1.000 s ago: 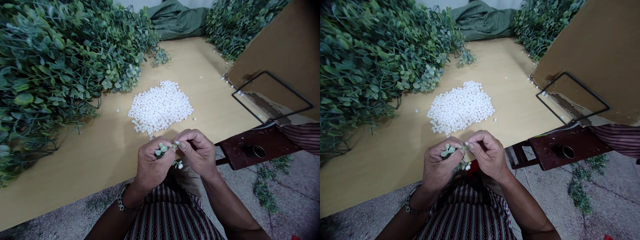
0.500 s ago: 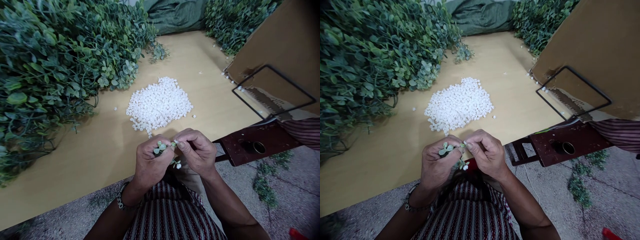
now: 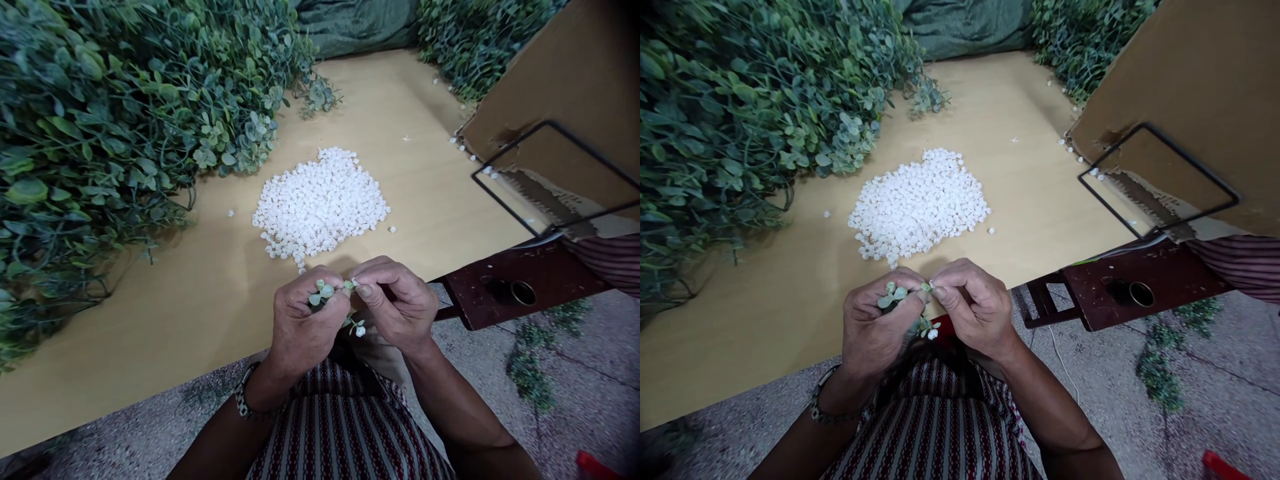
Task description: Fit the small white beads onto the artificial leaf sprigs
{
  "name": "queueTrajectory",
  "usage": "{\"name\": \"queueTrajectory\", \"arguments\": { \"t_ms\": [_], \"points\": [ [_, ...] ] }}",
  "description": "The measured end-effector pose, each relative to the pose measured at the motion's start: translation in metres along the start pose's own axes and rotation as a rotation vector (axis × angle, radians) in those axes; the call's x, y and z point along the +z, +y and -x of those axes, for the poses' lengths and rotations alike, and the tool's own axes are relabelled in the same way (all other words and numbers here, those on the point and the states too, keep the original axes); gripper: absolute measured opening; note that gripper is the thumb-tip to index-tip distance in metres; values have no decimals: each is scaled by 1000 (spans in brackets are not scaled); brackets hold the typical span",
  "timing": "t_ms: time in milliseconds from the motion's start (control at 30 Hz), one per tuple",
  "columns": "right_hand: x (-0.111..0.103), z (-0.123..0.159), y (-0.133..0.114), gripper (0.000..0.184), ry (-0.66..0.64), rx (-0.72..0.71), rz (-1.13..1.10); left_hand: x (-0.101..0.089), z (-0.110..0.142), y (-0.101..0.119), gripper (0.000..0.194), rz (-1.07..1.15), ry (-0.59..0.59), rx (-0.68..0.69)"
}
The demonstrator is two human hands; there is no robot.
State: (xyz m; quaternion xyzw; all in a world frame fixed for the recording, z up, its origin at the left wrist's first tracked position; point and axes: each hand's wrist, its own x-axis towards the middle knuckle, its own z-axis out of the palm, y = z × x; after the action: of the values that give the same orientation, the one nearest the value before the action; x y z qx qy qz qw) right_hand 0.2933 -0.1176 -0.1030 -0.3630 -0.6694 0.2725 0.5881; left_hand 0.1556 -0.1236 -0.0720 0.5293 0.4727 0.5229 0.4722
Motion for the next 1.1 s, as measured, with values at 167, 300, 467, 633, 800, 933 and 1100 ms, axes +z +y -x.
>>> {"name": "queueTrajectory", "arguments": {
  "t_ms": [167,300,467,633,800,933,1100],
  "points": [
    [2,1,0,19,18,-19,3,0,0,-1,17,5,-1,15],
    [2,1,0,19,32,-35,11,-1,0,-1,17,11,-1,23],
    [4,3,1,20,50,-67,64,1,0,-3,17,11,-5,26],
    [7,5,2,21,95,-115,111,1,0,-3,17,10,7,26],
    [9,4,1,22,84,-119,132,1,-1,-2,17,7,9,12],
    [6,4,1,21,49,-114,144,0,-1,-1,17,-4,0,7],
    [-5,-2,-2,17,-24,6,114,1,-2,2,13,-65,-48,-17]
  ]
}}
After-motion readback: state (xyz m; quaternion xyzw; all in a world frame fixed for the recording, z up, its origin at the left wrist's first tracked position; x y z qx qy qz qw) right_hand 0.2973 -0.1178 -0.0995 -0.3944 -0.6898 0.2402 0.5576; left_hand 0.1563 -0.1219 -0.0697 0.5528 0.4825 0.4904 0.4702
